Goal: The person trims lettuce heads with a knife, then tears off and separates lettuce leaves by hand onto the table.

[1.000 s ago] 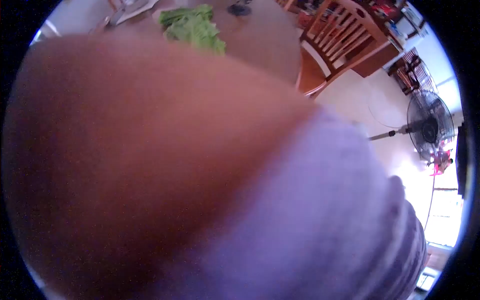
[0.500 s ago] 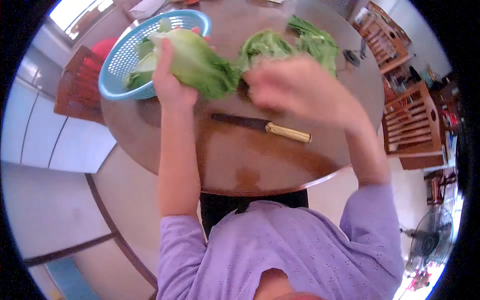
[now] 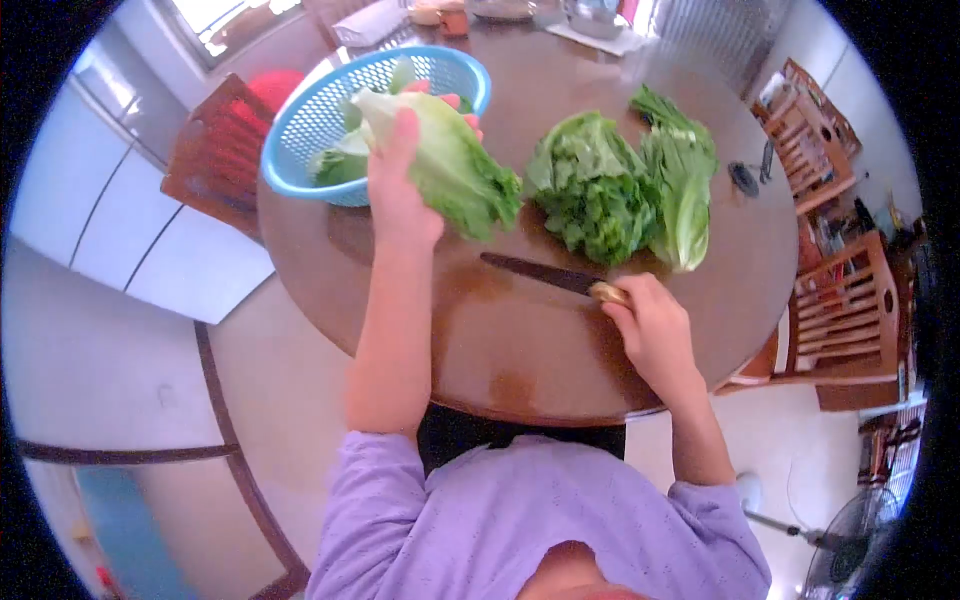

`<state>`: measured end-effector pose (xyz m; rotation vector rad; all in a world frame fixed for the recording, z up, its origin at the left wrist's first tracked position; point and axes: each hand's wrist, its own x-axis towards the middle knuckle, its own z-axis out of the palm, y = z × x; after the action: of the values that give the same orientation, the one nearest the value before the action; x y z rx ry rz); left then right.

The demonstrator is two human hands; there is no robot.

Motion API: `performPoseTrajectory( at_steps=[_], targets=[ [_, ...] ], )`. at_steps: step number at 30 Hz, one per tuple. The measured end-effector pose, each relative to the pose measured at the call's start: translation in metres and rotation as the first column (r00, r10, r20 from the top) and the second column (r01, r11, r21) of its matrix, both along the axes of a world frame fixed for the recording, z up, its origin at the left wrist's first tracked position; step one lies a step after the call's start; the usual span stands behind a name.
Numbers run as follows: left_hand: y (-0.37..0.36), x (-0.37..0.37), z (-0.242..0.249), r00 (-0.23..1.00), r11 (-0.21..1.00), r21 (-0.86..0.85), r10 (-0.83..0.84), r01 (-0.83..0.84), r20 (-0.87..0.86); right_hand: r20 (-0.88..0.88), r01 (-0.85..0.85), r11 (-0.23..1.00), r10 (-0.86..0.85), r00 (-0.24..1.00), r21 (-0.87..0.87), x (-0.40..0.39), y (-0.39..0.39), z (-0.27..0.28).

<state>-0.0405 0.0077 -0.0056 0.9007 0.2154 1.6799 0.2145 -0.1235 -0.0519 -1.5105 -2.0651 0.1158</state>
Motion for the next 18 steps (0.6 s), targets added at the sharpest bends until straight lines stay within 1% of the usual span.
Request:
performPoseTrajectory(
  at_steps=[1,2,3,4,5,6,7,10,11,13,14,15,17,18],
  targets=[
    [-0.001,0.001,0.001,0.998,0.998,0.021,0.065,-0.064,-0.01,-0.055,0.023,0.999,-0.025,0.998,-0.031,0.006,-0.001,0.007],
    [-0.003,0.005,0.004,0.991,0.991,0.036,0.13,-0.129,-0.018,-0.125,0.039,0.999,-0.039,0.991,0.002,0.016,0.001,0.015],
    [-0.006,0.006,0.009,0.99,0.99,0.028,0.136,-0.137,0.022,-0.196,0.058,0.998,-0.051,0.979,0.029,0.022,0.002,0.023],
    [-0.007,0.004,0.011,0.964,0.971,0.078,0.234,-0.226,-0.128,-0.267,0.079,0.995,-0.062,0.962,0.054,0.024,0.003,0.032],
    [-0.007,0.002,0.01,0.904,0.943,0.136,0.329,-0.303,-0.271,-0.346,0.095,0.993,-0.063,0.936,0.077,0.022,0.006,0.042],
    [-0.008,0.003,0.01,0.816,0.91,0.2,0.415,-0.364,-0.403,-0.423,0.116,0.989,-0.065,0.904,0.094,0.019,0.01,0.054],
    [-0.011,0.009,0.011,0.804,0.908,0.213,0.418,-0.36,-0.423,-0.498,0.14,0.984,-0.069,0.865,0.108,0.016,0.013,0.066],
    [-0.015,0.022,0.005,0.533,0.806,0.425,0.592,-0.413,-0.605,-0.536,-0.033,0.991,0.1,0.838,0.132,0.004,0.018,0.094],
    [-0.016,0.027,0.004,0.492,0.785,0.454,0.618,-0.42,-0.613,-0.533,-0.091,0.988,0.142,0.834,0.122,-0.005,0.018,0.1],
    [-0.017,0.032,0.001,0.419,0.759,0.504,0.649,-0.413,-0.635,-0.553,-0.305,0.952,0.252,0.794,-0.004,-0.015,0.023,0.106],
    [-0.015,0.033,-0.001,0.38,0.746,0.527,0.663,-0.407,-0.645,-0.568,-0.405,0.912,0.298,0.767,-0.069,-0.019,0.027,0.106],
    [-0.012,0.034,-0.003,0.357,0.702,0.592,0.711,-0.394,-0.605,-0.556,-0.44,0.895,0.328,0.764,-0.077,-0.023,0.03,0.103],
    [-0.012,0.035,-0.006,0.321,0.727,0.566,0.682,-0.388,-0.657,-0.532,-0.509,0.856,0.387,0.753,-0.096,-0.032,0.036,0.095],
    [-0.015,0.036,-0.005,0.3,0.74,0.552,0.666,-0.385,-0.683,-0.51,-0.49,0.865,0.374,0.775,-0.109,-0.035,0.037,0.094]
  ],
)
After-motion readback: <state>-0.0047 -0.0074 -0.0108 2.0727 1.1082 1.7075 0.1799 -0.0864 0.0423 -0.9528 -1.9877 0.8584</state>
